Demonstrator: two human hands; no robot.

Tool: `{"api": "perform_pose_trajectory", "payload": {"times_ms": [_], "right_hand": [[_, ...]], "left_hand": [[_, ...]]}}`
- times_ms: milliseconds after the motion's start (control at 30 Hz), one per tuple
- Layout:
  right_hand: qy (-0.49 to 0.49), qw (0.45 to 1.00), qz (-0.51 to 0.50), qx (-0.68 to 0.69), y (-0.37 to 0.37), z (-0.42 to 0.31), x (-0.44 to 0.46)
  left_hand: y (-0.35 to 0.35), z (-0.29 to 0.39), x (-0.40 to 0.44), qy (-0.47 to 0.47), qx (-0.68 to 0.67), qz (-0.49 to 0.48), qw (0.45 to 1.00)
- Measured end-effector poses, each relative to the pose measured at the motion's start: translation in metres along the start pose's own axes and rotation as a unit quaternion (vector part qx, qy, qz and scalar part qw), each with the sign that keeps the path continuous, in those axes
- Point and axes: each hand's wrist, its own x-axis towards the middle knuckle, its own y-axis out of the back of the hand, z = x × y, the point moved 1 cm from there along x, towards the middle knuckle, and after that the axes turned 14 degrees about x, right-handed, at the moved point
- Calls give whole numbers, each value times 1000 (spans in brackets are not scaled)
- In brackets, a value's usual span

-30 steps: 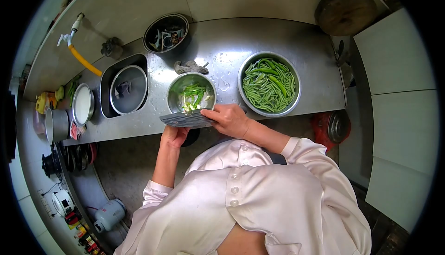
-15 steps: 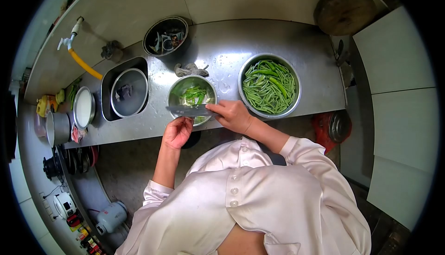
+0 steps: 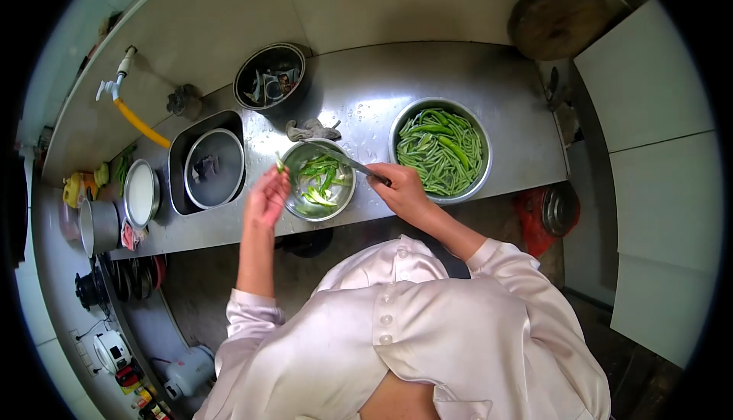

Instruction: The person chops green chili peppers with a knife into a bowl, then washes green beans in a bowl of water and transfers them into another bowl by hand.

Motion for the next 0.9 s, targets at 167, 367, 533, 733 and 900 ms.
{"api": "perform_pose_trajectory", "payload": {"times_ms": [167, 367, 533, 733, 900], "right_hand": [[14, 998, 65, -7, 26, -8, -14], [-35, 990, 137, -19, 70, -21, -34], [-39, 962, 263, -60, 123, -31, -61], [-115, 928, 351, -54, 163, -33, -91], [-137, 925, 353, -47, 172, -38, -112]], "left_hand": [[-35, 94, 67, -200, 165, 16, 966], [-78, 84, 127, -292, 464, 105, 830], [-168, -16, 96, -385, 680, 4, 625], [-248, -130, 87, -525, 678, -133, 497], [-279, -189, 102, -567, 718, -214, 343]]}}
